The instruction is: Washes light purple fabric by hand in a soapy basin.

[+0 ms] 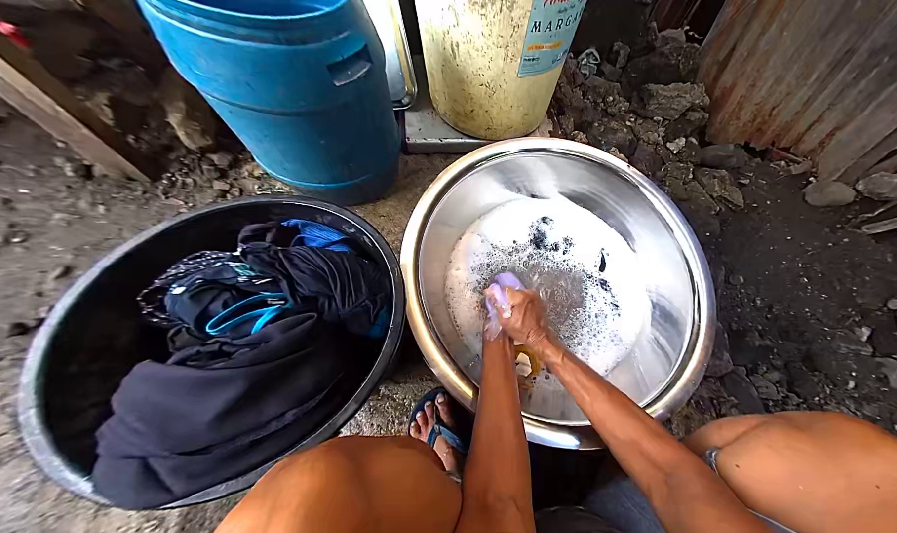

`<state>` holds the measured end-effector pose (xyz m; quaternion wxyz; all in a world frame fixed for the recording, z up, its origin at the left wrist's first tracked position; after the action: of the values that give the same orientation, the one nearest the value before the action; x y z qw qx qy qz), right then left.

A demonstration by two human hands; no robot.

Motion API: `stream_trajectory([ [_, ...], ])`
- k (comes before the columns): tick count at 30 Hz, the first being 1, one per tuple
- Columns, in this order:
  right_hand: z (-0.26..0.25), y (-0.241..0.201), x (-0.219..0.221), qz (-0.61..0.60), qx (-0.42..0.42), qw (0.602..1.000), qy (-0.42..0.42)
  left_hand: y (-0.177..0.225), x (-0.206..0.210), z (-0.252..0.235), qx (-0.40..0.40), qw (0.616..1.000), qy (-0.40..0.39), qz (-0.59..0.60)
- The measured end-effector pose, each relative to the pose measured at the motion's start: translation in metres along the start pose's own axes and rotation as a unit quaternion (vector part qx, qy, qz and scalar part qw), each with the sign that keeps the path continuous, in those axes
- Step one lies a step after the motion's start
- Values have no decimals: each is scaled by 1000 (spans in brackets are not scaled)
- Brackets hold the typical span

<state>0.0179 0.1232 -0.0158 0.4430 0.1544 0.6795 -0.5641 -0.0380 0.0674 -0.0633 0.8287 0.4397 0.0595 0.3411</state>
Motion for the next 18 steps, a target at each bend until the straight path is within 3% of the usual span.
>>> stream_trajectory([
  [3, -24, 74, -26, 21, 157, 987, 25, -24, 46, -36, 40, 990, -101, -93],
  [5, -24, 81, -29, 0, 190, 981, 45, -26, 52, -40, 9, 991, -112, -73],
  [8, -11, 37, -11, -25, 140, 990, 27, -8, 24, -29, 65, 996, -65, 9],
  [11, 2, 2, 2, -18, 52, 997, 44, -4, -1, -7, 116, 988, -72, 65],
  [13, -6, 38, -8, -24, 106, 992, 59, -8, 19, -17, 57, 995, -69, 34],
  [15, -16, 103, -31, -38, 198, 975, 94, -14, 63, -25, -5, 988, -154, 28],
  [16, -16, 134, -34, -32, 242, 966, 85, -16, 79, -20, -9, 979, -200, 21],
  [18, -11, 176, -28, -14, 299, 953, 45, -25, 87, -21, -20, 978, -209, -12],
])
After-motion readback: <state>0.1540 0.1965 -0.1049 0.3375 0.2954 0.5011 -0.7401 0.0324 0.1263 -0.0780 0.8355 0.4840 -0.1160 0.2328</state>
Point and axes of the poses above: each hand's wrist, its own z-axis away from the middle knuckle, its own x-axis out of the palm, y = z × x, the point moved 10 cm from there along -z, towards the middle knuckle, and after that the axes turned 2 degrees about x, right-handed, at the moved point
